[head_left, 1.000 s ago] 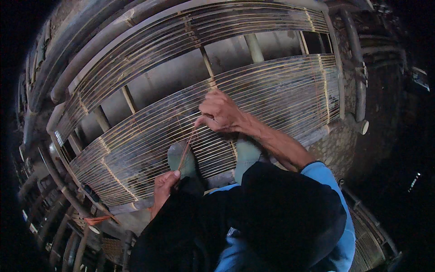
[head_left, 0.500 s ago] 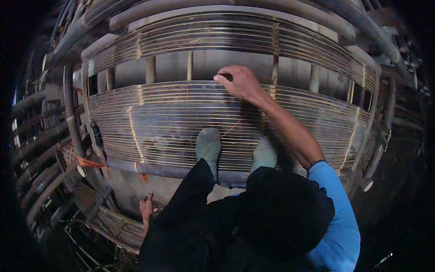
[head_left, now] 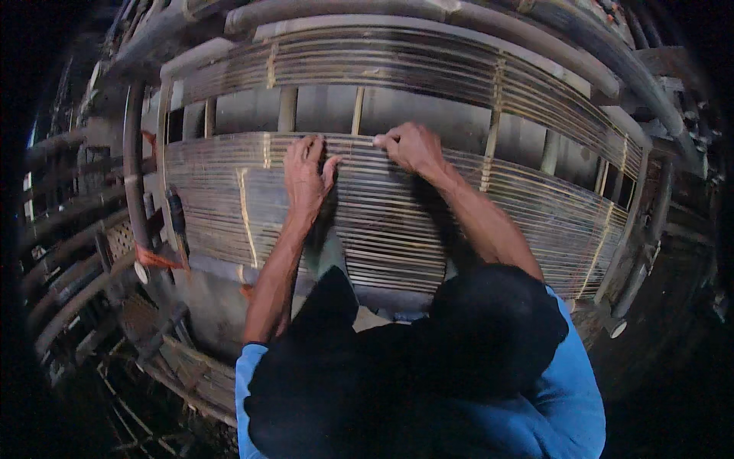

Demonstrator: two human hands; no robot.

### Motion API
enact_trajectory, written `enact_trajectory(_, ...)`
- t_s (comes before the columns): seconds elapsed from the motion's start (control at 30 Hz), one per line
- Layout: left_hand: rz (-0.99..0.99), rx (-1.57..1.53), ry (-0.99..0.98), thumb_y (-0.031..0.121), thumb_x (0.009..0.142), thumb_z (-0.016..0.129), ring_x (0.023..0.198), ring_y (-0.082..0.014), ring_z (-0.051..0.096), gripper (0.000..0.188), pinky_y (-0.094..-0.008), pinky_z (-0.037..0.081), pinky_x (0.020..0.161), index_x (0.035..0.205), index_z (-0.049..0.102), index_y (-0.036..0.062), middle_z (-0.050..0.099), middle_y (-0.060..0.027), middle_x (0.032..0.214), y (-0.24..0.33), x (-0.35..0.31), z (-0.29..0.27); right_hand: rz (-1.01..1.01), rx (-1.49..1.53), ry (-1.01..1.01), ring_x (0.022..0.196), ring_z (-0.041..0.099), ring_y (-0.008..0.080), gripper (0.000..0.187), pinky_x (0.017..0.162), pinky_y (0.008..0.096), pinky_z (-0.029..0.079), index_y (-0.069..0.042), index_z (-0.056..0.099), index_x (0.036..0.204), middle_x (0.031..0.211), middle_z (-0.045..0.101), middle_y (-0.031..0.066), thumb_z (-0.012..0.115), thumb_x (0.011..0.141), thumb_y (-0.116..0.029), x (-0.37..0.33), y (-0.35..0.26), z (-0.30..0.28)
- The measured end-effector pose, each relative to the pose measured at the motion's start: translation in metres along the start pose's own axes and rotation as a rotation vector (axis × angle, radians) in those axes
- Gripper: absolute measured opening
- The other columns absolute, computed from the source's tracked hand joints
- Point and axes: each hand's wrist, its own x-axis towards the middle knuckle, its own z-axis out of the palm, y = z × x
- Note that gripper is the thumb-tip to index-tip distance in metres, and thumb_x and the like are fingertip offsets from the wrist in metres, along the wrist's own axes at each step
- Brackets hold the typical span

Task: The person weaves thin bamboo strips into a screen by hand, threading a long piece of cord around horizontal bamboo poles and through the vertical strips to secure them.

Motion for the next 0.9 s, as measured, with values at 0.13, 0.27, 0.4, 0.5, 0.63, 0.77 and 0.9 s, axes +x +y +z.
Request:
enact_trajectory(0.13,0.116,-0.179,-0.028,0.002,0.071,0.074,0.108,-0.0353,0.058,0.031,-0.0465,0.046,0.089,0.101,0.066,0.0037,0.063,-0.0143,0.107,-0.029,-0.002,0.026,0.052,-0.048,-0.022,0.084,0.070,0.0407,0.038,0.079,0.0475,0.054,-0.016,0.080,0.096,0.089,0.074,0.0181,0.063,0.090,-0.049,0.000,-0.008,-0.005)
enact_trajectory(0.27,0.163,-0.128,-0.042,0.007,0.075,0.062,0.094,-0.0357,0.056,0.016,-0.0457,0.042,0.076,0.091,0.060,0.0071,0.057,-0.0141,0.093,-0.036,0.001,0.026,0.116,-0.023,-0.093,0.090,0.070,0.0373,0.038,0.083,0.0460,0.054,-0.018,0.080,0.101,0.097,0.075,0.0141,0.062,0.091,-0.050,-0.002,-0.015,-0.009)
enact_trajectory(0.4,0.232,0.058,-0.282,0.007,0.077,0.060,0.094,-0.0336,0.053,0.017,-0.0421,0.042,0.078,0.093,0.060,0.0015,0.056,-0.0159,0.096,-0.034,0.018,0.023,0.068,-0.072,0.011,0.090,0.071,0.0343,0.038,0.080,0.0422,0.054,-0.015,0.079,0.103,0.095,0.075,0.0149,0.064,0.091,-0.048,-0.006,-0.008,-0.008)
enact_trajectory(0.5,0.241,0.321,-0.396,0.008,0.080,0.061,0.099,-0.0332,0.053,0.022,-0.0417,0.044,0.080,0.100,0.061,-0.0022,0.057,-0.0172,0.103,-0.021,0.017,0.016,0.059,-0.080,0.019,0.093,0.071,0.0350,0.038,0.083,0.0436,0.054,-0.016,0.079,0.103,0.098,0.075,0.0137,0.064,0.091,-0.049,-0.011,-0.013,-0.004)
enact_trajectory(0.63,0.035,0.010,-0.617,0.012,0.083,0.062,0.093,-0.0340,0.063,0.019,-0.0454,0.051,0.080,0.092,0.066,-0.0037,0.065,-0.0203,0.091,-0.039,0.011,-0.005,0.083,-0.059,0.002,0.095,0.071,0.0345,0.038,0.085,0.0434,0.053,-0.017,0.080,0.102,0.099,0.076,0.0118,0.064,0.091,-0.050,-0.011,-0.015,0.002)
enact_trajectory(0.77,-0.285,-0.586,-0.696,0.024,0.095,0.064,0.074,-0.0295,0.068,0.027,-0.0411,0.053,0.069,0.094,0.073,-0.0010,0.069,-0.0172,0.077,-0.060,0.051,-0.105,0.068,-0.007,0.001,0.088,0.072,0.0301,0.040,0.079,0.0399,0.053,-0.013,0.079,0.102,0.094,0.076,0.0117,0.066,0.091,-0.048,-0.001,0.005,-0.010)
enact_trajectory(0.9,-0.488,-0.887,-0.296,0.023,0.100,0.061,0.086,-0.0213,0.068,0.029,-0.0356,0.053,0.078,0.083,0.067,0.0000,0.069,-0.0090,0.084,-0.131,0.056,-0.209,0.086,0.117,-0.046,0.081,0.065,0.0163,0.037,0.074,0.0341,0.051,-0.006,0.077,0.105,0.087,0.073,0.0071,0.070,0.092,-0.039,0.003,-0.007,0.004)
